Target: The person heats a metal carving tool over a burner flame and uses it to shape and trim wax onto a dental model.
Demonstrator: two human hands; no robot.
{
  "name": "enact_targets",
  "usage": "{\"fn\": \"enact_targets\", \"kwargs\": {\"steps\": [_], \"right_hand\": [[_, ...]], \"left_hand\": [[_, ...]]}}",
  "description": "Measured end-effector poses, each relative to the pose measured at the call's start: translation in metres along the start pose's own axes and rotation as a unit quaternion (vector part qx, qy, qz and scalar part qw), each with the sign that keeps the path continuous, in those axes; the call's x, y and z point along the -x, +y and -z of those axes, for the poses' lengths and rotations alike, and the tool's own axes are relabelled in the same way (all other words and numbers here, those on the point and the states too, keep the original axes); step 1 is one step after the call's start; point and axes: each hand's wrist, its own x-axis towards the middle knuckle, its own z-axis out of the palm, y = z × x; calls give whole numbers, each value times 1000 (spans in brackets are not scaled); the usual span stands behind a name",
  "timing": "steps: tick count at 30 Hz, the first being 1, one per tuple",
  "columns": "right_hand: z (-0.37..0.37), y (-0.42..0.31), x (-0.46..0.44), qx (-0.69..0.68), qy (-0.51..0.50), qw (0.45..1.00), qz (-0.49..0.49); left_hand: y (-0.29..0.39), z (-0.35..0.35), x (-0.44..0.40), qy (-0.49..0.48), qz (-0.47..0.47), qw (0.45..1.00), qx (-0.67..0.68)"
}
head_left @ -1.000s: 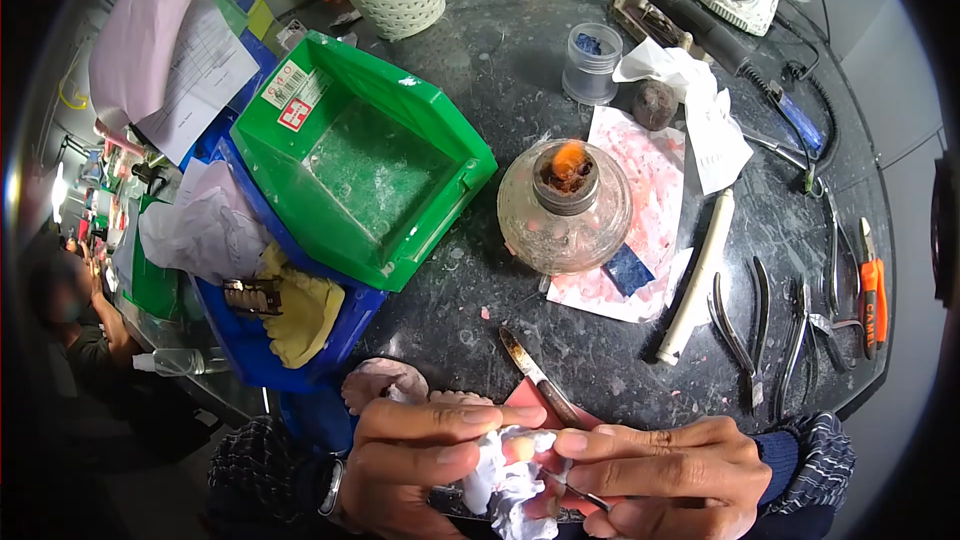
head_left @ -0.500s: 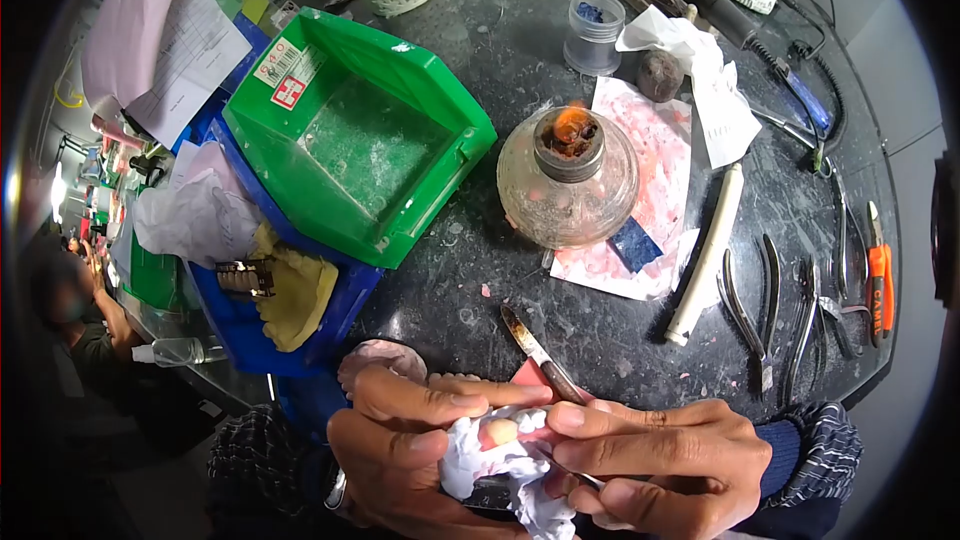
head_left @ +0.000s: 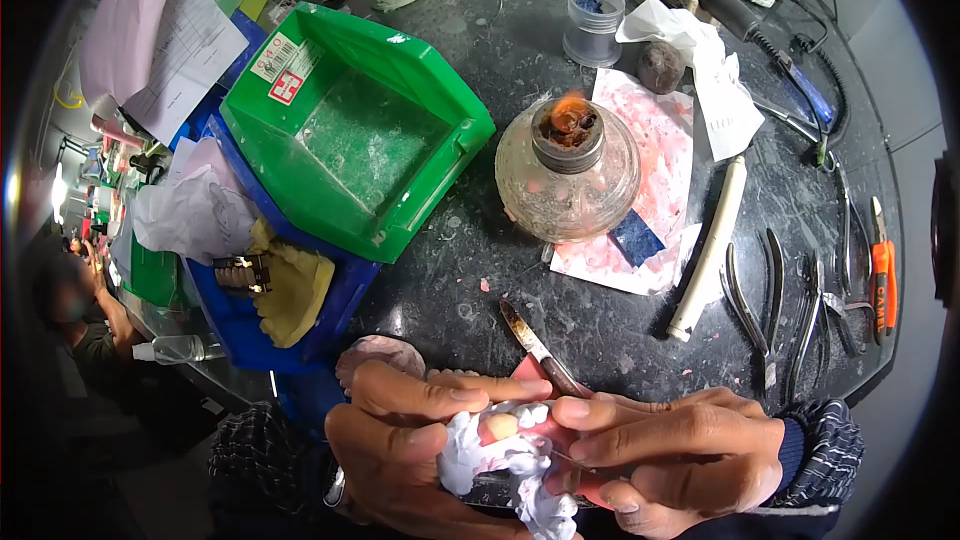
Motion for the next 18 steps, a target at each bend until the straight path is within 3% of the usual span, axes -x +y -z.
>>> {"fn": "enact_targets", "kwargs": {"steps": [3,9,12,16,18], "right_hand": [[2,12,0,33,-20,996,79],[9,11,-1,99,-86,986,106],[9,14,-2,75,-89,986,117],[8,-13,-16,71,-139,986,-59],[3,-7,-5,-12,-76,993,-85]], "left_hand": [[0,0,-1,5,-2,1000,-13],[1,-2,0,12,-3,996,-84],[6,1,-3,-17,43,999,2],[11,-4,1,49,108,992,46],[6,1,-3,37,97,988,114]]}}
